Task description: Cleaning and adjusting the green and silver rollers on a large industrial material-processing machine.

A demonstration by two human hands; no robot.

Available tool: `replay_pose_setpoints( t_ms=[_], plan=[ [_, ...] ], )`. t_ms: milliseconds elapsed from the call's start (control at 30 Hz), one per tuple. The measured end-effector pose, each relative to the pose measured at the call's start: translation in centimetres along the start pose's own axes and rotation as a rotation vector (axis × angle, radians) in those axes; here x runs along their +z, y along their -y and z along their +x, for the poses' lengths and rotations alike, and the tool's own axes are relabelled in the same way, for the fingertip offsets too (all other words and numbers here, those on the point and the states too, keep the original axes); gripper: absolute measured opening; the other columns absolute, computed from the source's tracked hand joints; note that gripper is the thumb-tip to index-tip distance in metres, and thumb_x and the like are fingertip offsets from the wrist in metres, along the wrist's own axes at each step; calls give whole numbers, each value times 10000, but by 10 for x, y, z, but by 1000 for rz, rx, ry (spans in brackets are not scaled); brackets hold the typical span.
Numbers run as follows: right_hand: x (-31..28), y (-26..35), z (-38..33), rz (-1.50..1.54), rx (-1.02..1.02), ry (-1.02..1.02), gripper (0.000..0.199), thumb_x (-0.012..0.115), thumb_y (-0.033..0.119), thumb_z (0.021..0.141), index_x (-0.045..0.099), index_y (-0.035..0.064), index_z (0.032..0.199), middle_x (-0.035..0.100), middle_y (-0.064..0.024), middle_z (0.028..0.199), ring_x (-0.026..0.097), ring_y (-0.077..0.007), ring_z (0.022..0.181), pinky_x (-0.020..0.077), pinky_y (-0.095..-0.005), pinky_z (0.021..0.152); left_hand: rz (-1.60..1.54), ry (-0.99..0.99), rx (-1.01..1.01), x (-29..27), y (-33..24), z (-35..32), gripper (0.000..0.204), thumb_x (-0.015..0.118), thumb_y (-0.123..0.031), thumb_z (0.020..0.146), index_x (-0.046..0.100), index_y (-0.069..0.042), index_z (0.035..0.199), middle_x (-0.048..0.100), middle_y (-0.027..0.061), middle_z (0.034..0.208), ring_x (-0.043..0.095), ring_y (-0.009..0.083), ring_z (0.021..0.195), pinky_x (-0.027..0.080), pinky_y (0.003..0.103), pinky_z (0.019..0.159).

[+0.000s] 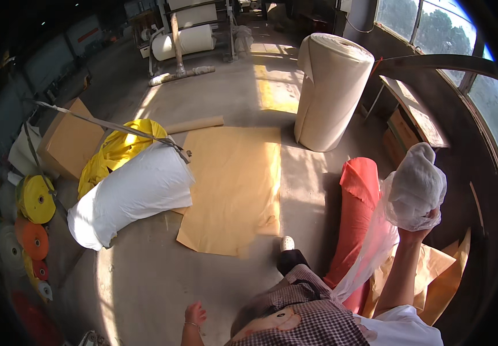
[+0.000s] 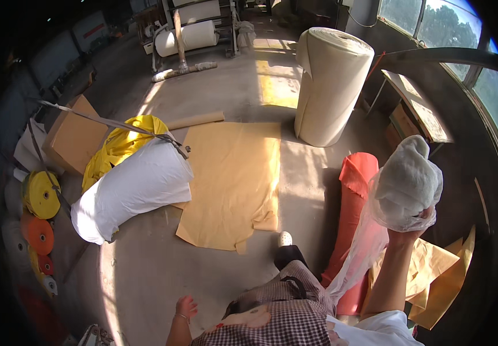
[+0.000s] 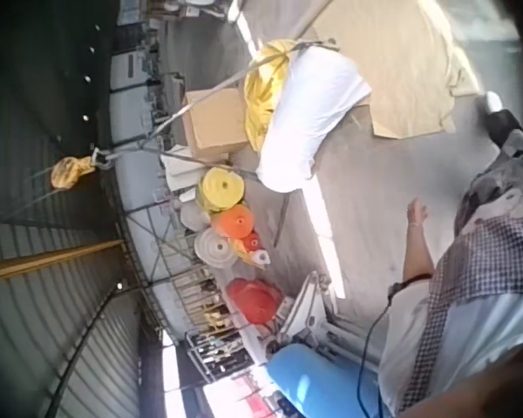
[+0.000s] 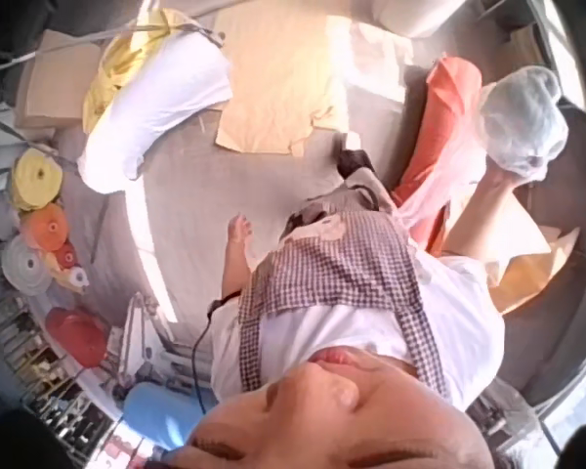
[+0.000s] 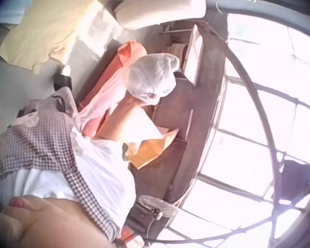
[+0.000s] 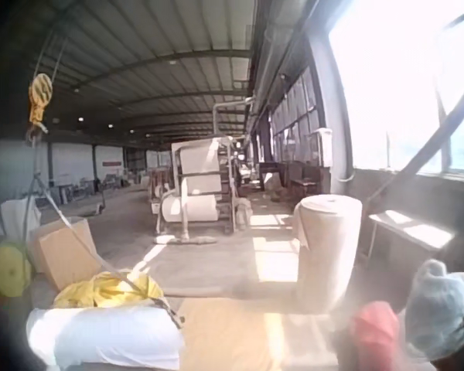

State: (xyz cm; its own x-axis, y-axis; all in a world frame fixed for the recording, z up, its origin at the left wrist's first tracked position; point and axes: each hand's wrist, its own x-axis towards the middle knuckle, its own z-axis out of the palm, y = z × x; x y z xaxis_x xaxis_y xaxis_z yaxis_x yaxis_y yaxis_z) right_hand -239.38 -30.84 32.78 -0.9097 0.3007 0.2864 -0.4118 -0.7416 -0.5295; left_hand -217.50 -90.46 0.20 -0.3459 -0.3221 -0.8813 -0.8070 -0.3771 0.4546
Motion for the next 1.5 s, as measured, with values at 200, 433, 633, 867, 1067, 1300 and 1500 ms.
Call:
replay_pose_setpoints(
  t_ms=[200,433,633,867,1067,1300,1500],
  plan=[
    [-46,-73,145,-21,-22,-89,597,570,380,818,438,77,1315,490,-132,1310,485,-317,1189,419,-499,981,-56,14,10,127,-125,27,476,645,-274,827,443,-95,1219,501,98,1118,573,299,879,500,441,643],
    [-36,-148,356,57,132,99,517,459,401,897,449,82,1303,489,-115,1314,489,-296,1187,420,-472,990,327,193,34,241,-222,48,532,652,-321,825,496,-37,1247,595,80,1079,601,216,820,529,364,696],
    [-23,-249,491,63,137,-69,593,451,376,854,396,43,1341,486,-183,1301,513,-349,1160,446,-499,966,147,103,-248,288,-309,118,355,596,-363,858,598,-64,1050,601,44,869,604,186,800,517,373,694],
    [5,-383,655,-80,61,-101,558,402,325,903,360,-6,1350,491,-209,1284,528,-342,1146,453,-479,963,404,-8,-250,396,-466,258,476,633,-410,833,600,-7,1084,627,122,929,623,244,865,539,403,683],
    [50,-448,827,-104,9,-16,565,361,375,923,380,-8,1338,492,-190,1295,532,-311,1150,450,-473,969,358,188,248,524,-800,311,489,674,-347,823,528,-52,1185,604,73,1085,612,163,905,506,301,690],
    [13,-537,987,106,113,-1,531,415,374,913,411,55,1338,507,-154,1292,526,-323,1150,437,-482,977,294,265,702,622,-1088,348,521,650,-301,859,468,-24,1261,588,89,1160,593,140,961,476,260,778],
    [24,-674,1180,198,236,42,504,460,366,902,462,48,1293,554,-148,1237,565,-317,1093,462,-474,945,191,-177,336,563,-1081,483,449,646,-297,846,524,-17,1175,628,85,1007,624,154,864,495,304,714]
  ],
)
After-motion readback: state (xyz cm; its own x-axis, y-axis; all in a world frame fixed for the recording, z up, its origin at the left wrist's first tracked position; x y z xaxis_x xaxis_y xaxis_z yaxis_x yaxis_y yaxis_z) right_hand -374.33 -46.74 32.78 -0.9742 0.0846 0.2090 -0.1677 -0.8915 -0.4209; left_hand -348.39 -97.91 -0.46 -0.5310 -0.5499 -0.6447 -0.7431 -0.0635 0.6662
